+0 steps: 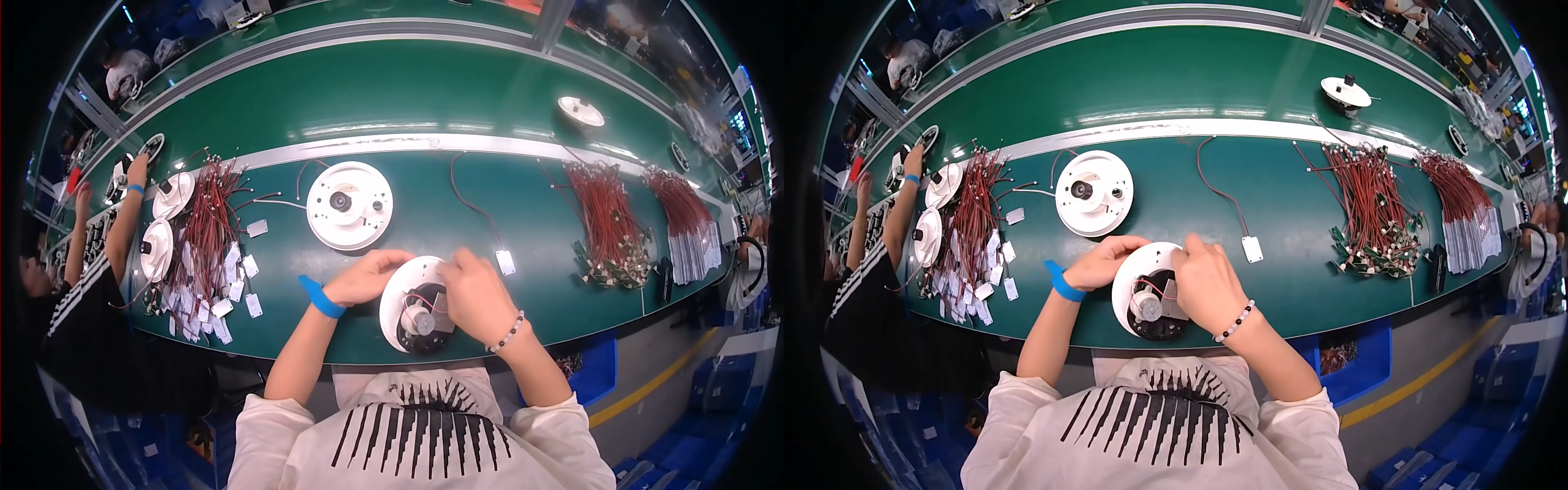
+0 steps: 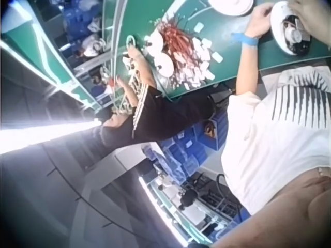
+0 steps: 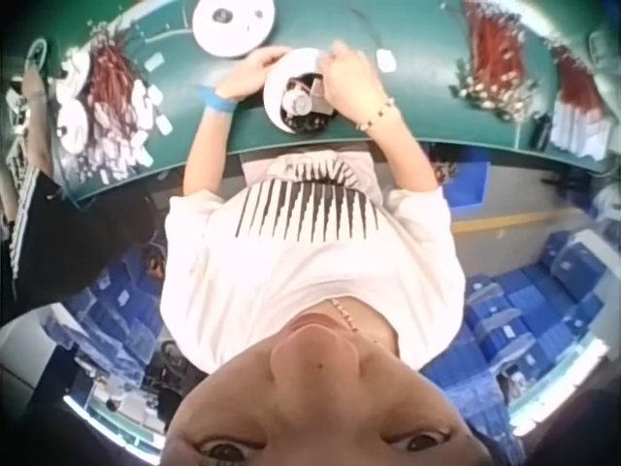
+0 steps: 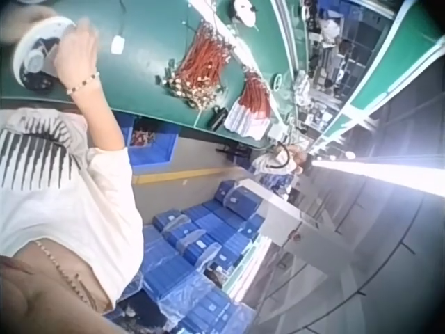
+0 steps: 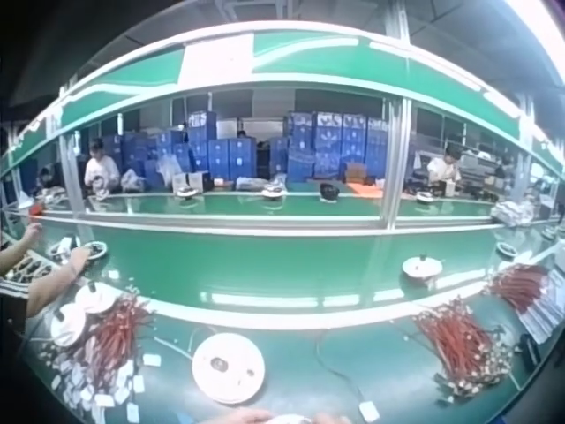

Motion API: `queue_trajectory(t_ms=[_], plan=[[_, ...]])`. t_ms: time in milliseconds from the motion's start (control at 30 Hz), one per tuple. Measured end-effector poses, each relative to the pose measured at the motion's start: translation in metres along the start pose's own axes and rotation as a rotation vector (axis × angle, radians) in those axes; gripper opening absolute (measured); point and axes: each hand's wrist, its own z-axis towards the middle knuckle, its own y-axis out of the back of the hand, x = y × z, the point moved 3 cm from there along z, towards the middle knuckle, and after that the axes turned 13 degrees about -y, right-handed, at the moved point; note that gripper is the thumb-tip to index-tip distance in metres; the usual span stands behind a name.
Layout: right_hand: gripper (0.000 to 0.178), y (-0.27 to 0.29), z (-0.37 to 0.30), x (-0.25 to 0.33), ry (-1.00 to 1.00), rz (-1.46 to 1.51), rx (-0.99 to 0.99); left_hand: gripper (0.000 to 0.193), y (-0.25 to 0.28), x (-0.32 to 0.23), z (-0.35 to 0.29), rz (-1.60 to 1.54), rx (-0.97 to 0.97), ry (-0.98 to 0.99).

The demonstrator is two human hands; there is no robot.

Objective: Assembling electronic devices, possibly smoke detectors or sensors, on a factory production line.

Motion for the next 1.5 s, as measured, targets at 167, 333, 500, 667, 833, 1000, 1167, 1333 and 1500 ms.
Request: queue_trajectory(t_ms=[167, 333, 500, 667, 833, 1000, 1167, 1333, 1500], plan=[[0.017, -0.004, 0.011, -0.01, -0.088, 0.309, 0.065, 0.028, -0.004, 0.001, 0.004, 0.025, 0.071, -0.102], [0.012, -0.005, 0.013, -0.012, -0.174, 0.468, 0.172, 0.03, -0.001, 0.012, 0.006, 0.466, 0.256, -0.204], [0.017, -0.013, 0.015, -0.027, -0.217, 0.963, 0.147, 0.026, -0.007, 0.006, 0.006, 0.337, 0.071, -0.453], [0.055, -0.055, 0.004, -0.047, -0.477, 1.397, 0.304, 0.02, -0.006, -0.001, 0.005, 0.282, 0.111, -0.263], [0.051, -0.053, 0.001, -0.052, -0.458, 1.374, 0.292, 0.017, 0.03, -0.025, -0.007, 0.493, -0.055, -0.023], [0.02, -0.032, 0.001, -0.037, -0.344, 1.091, 0.458, 0.017, 0.047, -0.049, -0.032, 0.473, -0.231, 0.137], [0.017, -0.024, 0.001, -0.035, -0.304, 0.965, 0.527, 0.014, 0.052, -0.051, -0.022, 0.133, -0.299, -0.071], [0.02, -0.029, 0.004, -0.035, -0.33, 1.037, 0.561, 0.015, 0.055, -0.053, -0.033, 0.126, -0.452, -0.169], [0.019, -0.041, 0.0, -0.053, -0.406, 0.983, 0.497, 0.029, 0.15, -0.081, -0.1, 1.135, -1.242, -0.197]])
